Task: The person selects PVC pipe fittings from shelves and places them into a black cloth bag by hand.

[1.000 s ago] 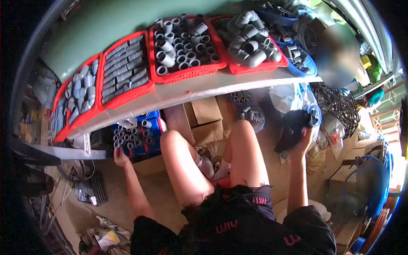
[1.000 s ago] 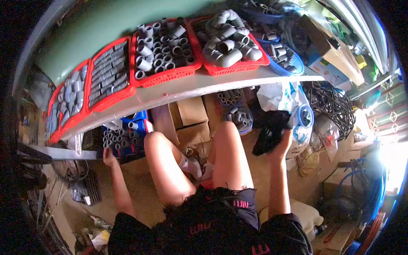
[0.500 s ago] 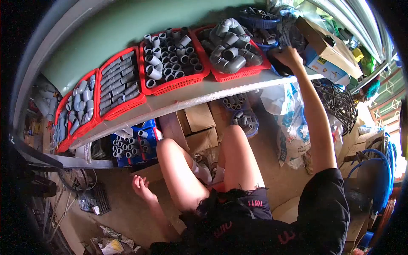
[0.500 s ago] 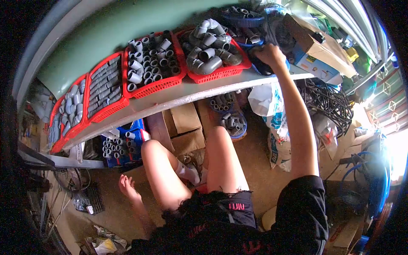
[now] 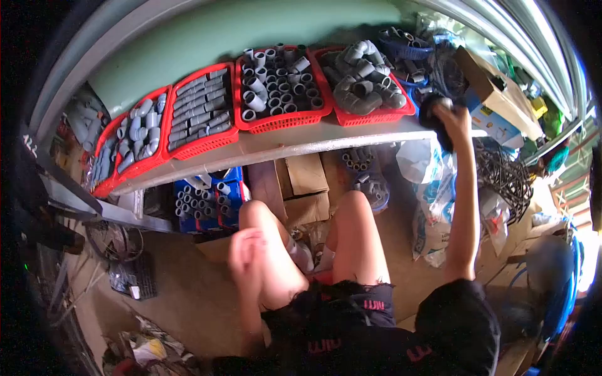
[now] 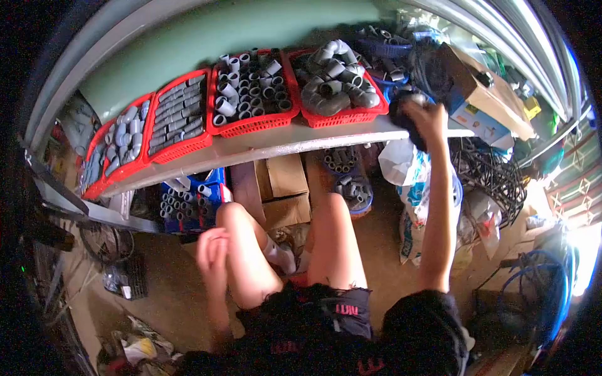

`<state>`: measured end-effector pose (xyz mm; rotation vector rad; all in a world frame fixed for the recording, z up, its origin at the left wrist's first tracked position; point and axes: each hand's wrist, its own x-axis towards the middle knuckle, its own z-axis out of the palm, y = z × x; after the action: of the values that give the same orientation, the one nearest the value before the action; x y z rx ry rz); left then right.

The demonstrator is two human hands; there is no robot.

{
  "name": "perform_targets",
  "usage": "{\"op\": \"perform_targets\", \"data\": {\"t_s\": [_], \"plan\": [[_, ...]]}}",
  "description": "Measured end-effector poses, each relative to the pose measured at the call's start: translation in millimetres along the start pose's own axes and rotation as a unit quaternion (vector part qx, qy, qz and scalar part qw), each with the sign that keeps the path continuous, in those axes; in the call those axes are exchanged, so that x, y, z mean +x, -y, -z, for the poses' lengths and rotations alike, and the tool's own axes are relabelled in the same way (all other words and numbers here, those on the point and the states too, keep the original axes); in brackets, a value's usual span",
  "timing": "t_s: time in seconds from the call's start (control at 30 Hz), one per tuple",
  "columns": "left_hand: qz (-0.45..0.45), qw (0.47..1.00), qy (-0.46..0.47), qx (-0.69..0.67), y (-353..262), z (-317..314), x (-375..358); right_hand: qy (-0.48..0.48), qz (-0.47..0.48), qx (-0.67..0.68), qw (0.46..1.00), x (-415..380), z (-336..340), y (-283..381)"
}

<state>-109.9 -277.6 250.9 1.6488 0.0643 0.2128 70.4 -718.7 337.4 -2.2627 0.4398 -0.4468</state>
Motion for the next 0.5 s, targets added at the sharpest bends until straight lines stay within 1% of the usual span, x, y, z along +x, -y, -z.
{"op": "perform_targets", "data": {"t_s": [0.03, 0.07, 0.1, 0.13, 0.17, 0.2, 0.23, 0.27, 0.3, 0.37, 0.4, 0.43, 0.5], "plan": [[-0.009, 0.997, 0.049, -0.060, 3, -20, -2, 0.047, 0.000, 0.108, 0.993, -37, -1, 10], [-0.005, 0.992, 0.115, -0.058, -23, -45, -1, 0.043, 0.031, 0.179, 0.982, -87, -12, 36], [0.006, 0.989, 0.130, -0.065, -26, -69, -6, 0.059, 0.030, 0.154, 0.986, -122, -26, 26], [0.031, 0.983, 0.155, -0.094, -29, -84, -10, 0.170, 0.022, 0.122, 0.978, -163, -22, 60], [0.015, 0.985, 0.130, -0.114, -22, -103, -20, 0.295, -0.060, 0.158, 0.940, -195, -23, 91], [0.063, 0.982, 0.123, -0.129, -16, -108, -33, 0.304, 0.066, 0.054, 0.949, -221, -40, 86], [0.109, 0.977, 0.116, -0.144, -13, -112, -41, 0.280, 0.145, 0.093, 0.944, -241, -54, 83], [0.122, 0.944, 0.021, -0.305, -34, -119, -44, 0.255, 0.224, 0.128, 0.932, -262, -68, 80], [0.152, 0.940, 0.060, -0.301, -26, -108, -46, 0.271, 0.182, 0.105, 0.939, -273, -67, 85], [0.190, 0.891, 0.087, -0.403, -28, -92, -50, 0.356, 0.112, 0.163, 0.914, -271, -60, 83], [0.237, 0.850, 0.115, -0.456, -28, -82, -49, 0.418, 0.008, 0.267, 0.868, -271, -59, 76], [0.289, 0.825, 0.034, -0.485, -31, -81, -49, 0.376, 0.026, 0.376, 0.847, -276, -72, 65], [0.264, 0.765, 0.054, -0.584, -23, -69, -47, 0.351, -0.073, 0.413, 0.837, -279, -72, 63]]}}
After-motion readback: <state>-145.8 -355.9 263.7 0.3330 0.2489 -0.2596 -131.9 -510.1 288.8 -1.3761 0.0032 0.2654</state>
